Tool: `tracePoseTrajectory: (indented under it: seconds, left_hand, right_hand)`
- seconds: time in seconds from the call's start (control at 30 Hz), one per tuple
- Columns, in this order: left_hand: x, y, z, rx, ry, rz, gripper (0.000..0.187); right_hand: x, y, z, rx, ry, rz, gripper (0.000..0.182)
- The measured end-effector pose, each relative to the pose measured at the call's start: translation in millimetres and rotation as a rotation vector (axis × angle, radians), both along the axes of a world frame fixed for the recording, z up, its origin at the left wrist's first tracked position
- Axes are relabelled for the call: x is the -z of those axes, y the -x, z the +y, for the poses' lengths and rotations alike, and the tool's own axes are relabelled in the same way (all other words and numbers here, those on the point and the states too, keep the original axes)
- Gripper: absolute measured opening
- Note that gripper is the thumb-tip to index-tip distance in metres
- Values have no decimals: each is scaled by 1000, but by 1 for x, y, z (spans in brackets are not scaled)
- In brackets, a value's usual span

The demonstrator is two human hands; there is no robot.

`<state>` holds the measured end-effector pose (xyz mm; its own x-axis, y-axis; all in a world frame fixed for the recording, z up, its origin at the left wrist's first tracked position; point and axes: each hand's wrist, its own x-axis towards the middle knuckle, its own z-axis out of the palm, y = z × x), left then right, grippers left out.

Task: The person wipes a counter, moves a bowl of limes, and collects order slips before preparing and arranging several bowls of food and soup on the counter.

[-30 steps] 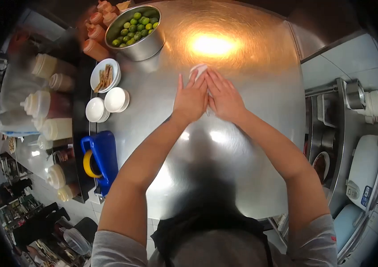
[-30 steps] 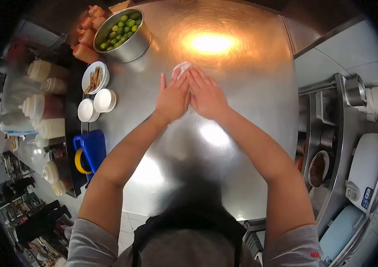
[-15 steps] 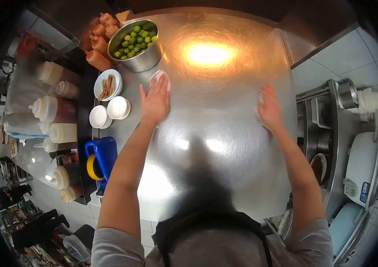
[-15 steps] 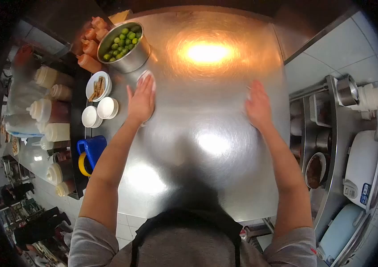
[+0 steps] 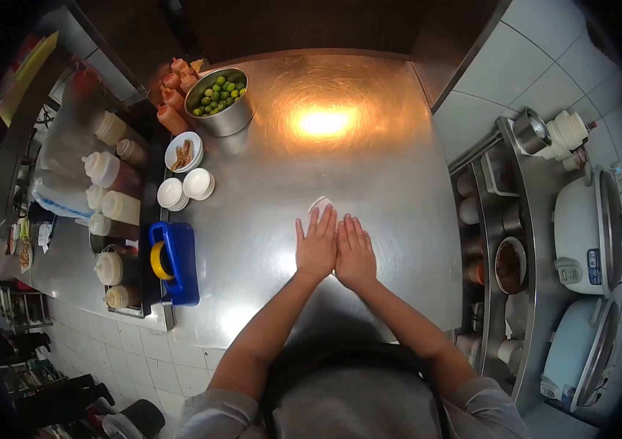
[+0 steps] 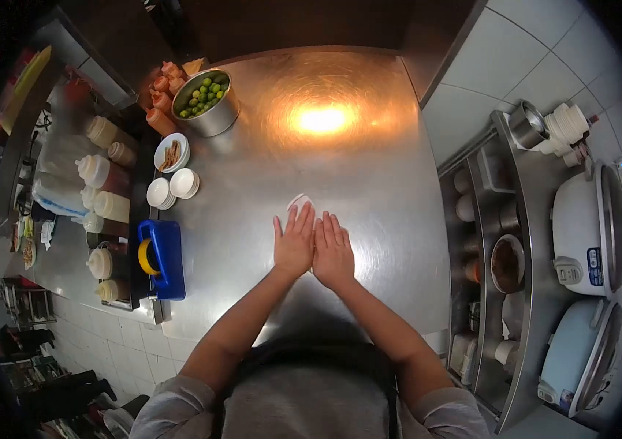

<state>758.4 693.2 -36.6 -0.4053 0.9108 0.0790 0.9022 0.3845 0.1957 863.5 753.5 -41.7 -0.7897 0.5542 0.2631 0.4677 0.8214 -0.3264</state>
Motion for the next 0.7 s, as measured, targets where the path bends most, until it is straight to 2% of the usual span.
tracePoseTrajectory:
  seconds: [0.07, 0.1, 0.13, 0.17, 0.27, 0.3, 0.37, 0.4, 0.47, 0.53, 0.6, 0.67, 0.7]
  left_hand:
    - [-2, 9, -30, -14, 52, 15, 53]
    - [-1, 18, -52, -73, 110, 63, 52]
    - [-1, 31, -77, -135, 164, 116, 51]
    - [-2, 42, -107, -212, 109, 95, 50]
    - [-4, 67, -199, -405, 95, 69, 50]
    - [-4, 69, -217, -408, 99, 73, 50]
    - [0, 67, -240, -447, 13, -15, 50]
    - [1, 59, -238, -449, 19, -18, 50]
    - [4, 30, -209, -507, -62, -20, 50]
    - [15, -14, -171, -301, 111, 47, 50]
    - [-4, -64, -130, -150, 223, 61, 52]
    - [-15, -91, -122, -38, 58, -171, 54]
    - [-15, -88, -128, -36, 49, -162, 55]
  right_hand:
    - [-8, -29, 5, -100, 11, -145, 60]
    - [-9, -52, 13, -81, 91, -102, 61]
    - [-8, -78, 26, -34, 105, -84, 62]
    - [0, -109, 41, 34, 41, -77, 61]
    - [-20, -191, 69, 187, 47, -52, 58]
    - [-17, -202, 68, 183, 53, -49, 58]
    - [-12, -220, 60, 422, -88, -113, 56]
    - [-8, -217, 48, 420, -85, -118, 56]
    - [0, -181, 12, 238, -95, -16, 54]
    - [-10, -125, -40, 128, 85, -99, 53]
    - [-23, -86, -81, -113, 128, -90, 54]
    - [-18, -86, -84, -174, 107, -63, 54]
    - [-16, -86, -86, -220, 87, -34, 54]
